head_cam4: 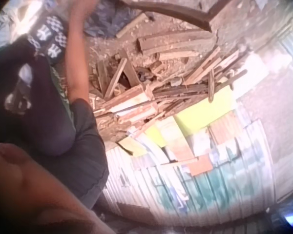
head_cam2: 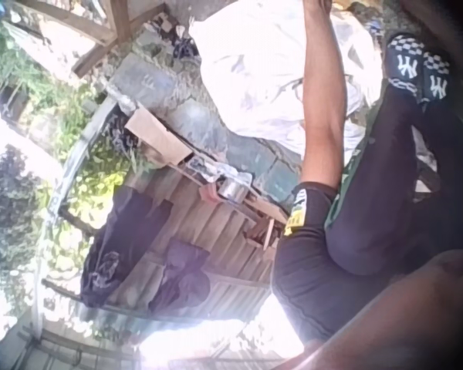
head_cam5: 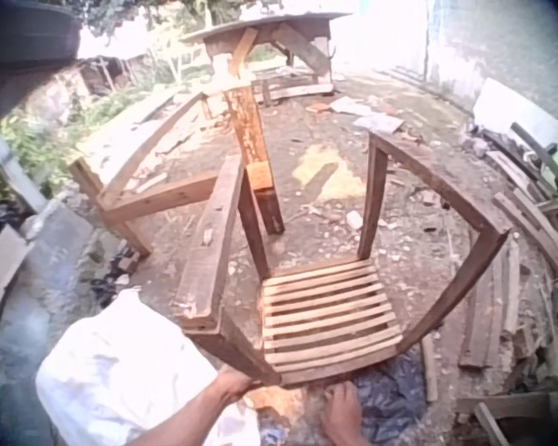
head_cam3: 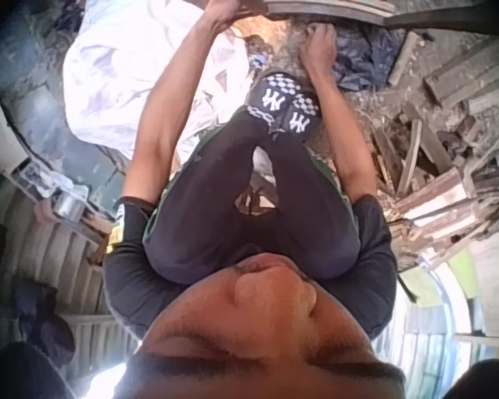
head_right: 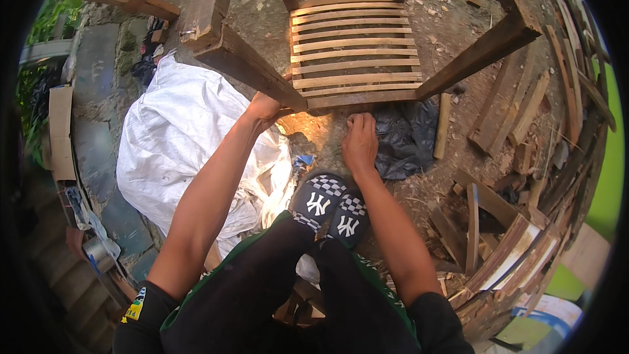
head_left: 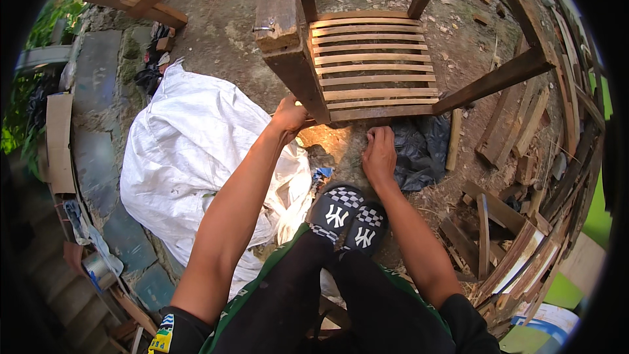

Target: The person sits on the ground and uses a hand saw to cut thin wooden slats to size. They then fit the slats into the frame of a wooden chair and secure them with a hammer.

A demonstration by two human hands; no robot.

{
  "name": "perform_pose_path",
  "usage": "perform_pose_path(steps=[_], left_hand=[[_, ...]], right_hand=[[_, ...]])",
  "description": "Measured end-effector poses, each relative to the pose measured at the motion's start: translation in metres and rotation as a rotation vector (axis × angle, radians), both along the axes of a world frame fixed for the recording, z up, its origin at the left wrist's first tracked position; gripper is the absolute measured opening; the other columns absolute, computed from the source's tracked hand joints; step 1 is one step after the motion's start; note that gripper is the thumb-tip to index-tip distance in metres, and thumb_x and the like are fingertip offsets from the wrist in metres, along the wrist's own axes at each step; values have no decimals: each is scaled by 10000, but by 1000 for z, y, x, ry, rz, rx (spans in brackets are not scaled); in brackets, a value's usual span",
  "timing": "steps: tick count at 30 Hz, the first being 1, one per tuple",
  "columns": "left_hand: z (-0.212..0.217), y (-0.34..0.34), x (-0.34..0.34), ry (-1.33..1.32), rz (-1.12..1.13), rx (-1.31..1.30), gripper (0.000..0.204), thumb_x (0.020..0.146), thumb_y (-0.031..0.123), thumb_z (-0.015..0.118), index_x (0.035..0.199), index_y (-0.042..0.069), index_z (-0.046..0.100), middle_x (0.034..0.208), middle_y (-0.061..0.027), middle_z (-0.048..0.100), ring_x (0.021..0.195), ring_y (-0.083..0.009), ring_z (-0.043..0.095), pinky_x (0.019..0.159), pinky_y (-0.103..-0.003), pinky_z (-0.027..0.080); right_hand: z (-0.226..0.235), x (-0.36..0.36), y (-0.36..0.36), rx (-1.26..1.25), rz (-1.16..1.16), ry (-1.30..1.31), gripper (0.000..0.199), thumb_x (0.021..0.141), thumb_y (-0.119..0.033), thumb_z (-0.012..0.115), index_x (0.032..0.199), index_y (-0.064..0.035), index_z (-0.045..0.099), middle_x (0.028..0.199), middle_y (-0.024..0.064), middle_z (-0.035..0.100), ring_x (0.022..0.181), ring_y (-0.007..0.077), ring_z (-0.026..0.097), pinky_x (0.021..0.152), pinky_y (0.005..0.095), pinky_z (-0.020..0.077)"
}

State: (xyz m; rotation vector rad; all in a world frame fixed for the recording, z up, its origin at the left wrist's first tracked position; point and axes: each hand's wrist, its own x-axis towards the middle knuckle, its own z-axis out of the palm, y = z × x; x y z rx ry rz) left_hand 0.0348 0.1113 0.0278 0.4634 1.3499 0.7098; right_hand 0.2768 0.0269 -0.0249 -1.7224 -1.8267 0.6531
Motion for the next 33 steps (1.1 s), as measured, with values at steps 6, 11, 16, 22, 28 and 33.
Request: perform_pose_path(steps=[6, 11, 16, 22, 28, 33], left_hand=[[-54, -47, -42, -158, 37, 134, 907, 906, 67, 831, 1646, 35, 307, 1344, -188, 677, 1140, -243, 713, 957, -365, 648], [-53, -59, -54, 125, -168, 91, 830, 924, 6, 770, 1620, -48, 322, 1483, -268, 574, 1276, -259, 646, 1057, -347, 571], [-57, -77, -82, 151, -153, 136, 744, 911, 150, 831, 1541, -49, 489, 1210, -203, 755, 1036, -182, 733, 877, -314, 599], [-17, -63, -82, 249, -276, 112, 723, 908, 51, 765, 1554, -58, 460, 1185, -237, 759, 1004, -206, 750, 874, -320, 598], [10, -76, -75, 769, -267, 160, 416, 924, 174, 775, 1291, -16, 725, 914, -135, 790, 786, -150, 741, 719, -307, 591], [26, -131, -66, 952, -181, 283, 248, 970, 216, 744, 980, -31, 732, 721, -77, 687, 587, -121, 595, 579, -334, 490]], right_hand=[[29, 25, -42, 43, -241, 131, 79, 1013, -25, 551, 1079, 19, 555, 1053, 207, 565, 1021, 415, 563, 883, 492, 459], [37, 55, -59, -7, -635, 218, 153, 1085, -116, 540, 1088, 34, 570, 953, 176, 583, 900, 342, 591, 850, 444, 477], [35, 93, -37, -38, -732, 399, 199, 1096, -165, 593, 1101, 31, 629, 896, 54, 624, 726, 109, 583, 649, 290, 526], [-14, 134, -37, -55, -553, 222, 224, 1065, -154, 644, 1123, 62, 640, 944, 92, 683, 788, 141, 656, 682, 316, 554], [13, 117, -53, -196, -563, 464, 182, 1072, -133, 627, 1115, 44, 634, 912, 72, 656, 794, 132, 633, 687, 322, 563], [48, 89, -80, -317, -642, 666, 157, 1078, -130, 621, 1080, 25, 649, 877, 55, 643, 776, 122, 621, 673, 301, 570]])
